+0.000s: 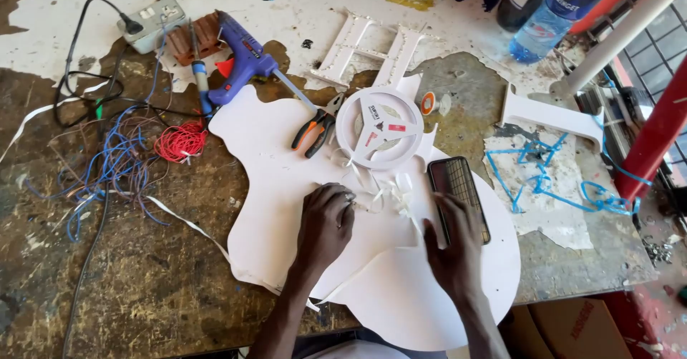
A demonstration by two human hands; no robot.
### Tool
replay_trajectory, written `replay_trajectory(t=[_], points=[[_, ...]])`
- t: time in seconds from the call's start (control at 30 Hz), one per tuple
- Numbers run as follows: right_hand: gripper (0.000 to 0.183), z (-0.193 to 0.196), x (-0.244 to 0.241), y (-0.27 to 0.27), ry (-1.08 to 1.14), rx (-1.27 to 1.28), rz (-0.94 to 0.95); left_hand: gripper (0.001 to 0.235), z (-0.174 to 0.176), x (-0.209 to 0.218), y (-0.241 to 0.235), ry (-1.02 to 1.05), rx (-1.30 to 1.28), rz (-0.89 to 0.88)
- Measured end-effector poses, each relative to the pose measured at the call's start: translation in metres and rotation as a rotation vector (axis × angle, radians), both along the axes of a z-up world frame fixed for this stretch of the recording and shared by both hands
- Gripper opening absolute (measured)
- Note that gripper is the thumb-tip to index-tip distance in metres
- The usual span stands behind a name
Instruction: Applying LED strips to a white sign cutout using pliers for cutting and manual positioning.
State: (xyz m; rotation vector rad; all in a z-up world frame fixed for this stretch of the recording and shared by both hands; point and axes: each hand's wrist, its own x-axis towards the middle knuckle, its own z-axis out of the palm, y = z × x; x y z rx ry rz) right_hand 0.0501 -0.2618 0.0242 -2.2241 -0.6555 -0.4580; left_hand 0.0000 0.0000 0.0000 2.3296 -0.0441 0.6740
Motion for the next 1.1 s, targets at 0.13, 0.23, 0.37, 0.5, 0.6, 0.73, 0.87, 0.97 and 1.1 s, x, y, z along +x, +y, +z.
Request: replay_trajectory(t=[0.13, 0.23, 0.37, 0.5, 0.6, 0.73, 0.87, 0.97, 1.1], points=[[0.027, -0.023, -0.013, -0.053, 0.023, 0.08, -0.181, 0.014, 0.0, 0.001, 0.001, 0.007, 0.008, 0.002], [0.022, -0.031, -0.019, -0.071, 0.118, 0.055, -0.279, 0.015, 0.0, 0.001, 0.0, 0.004, 0.022, -0.014], [0.021, -0.035, -0.016, -0.076, 0.068, 0.039, -0.234, 0.015, -0.001, 0.0, -0.001, 0.024, 0.013, -0.011], [0.025, -0.035, -0.013, -0.075, 0.074, 0.039, -0.193, 0.024, -0.002, 0.0, 0.002, 0.019, -0.015, -0.019], [0.02, -0.043, -0.015, -0.075, 0.065, 0.081, -0.302, 0.023, -0.003, 0.0, 0.003, 0.049, -0.046, -0.008], [0.021, -0.042, -0.017, -0.071, 0.096, 0.056, -0.314, 0.02, 0.0, 0.002, 0.005, 0.032, -0.05, -0.024], [0.04, -0.042, -0.021, -0.066, 0.099, 0.036, -0.319, 0.015, -0.004, -0.002, 0.012, 0.061, -0.042, 0.029], [0.041, -0.032, -0.023, -0.057, 0.048, 0.009, -0.336, 0.011, 0.001, -0.008, 0.023, 0.076, -0.012, 0.114], [0.023, -0.008, -0.019, -0.021, 0.174, 0.147, -0.205, 0.005, 0.006, -0.014, 0.039, 0.077, 0.034, 0.212]])
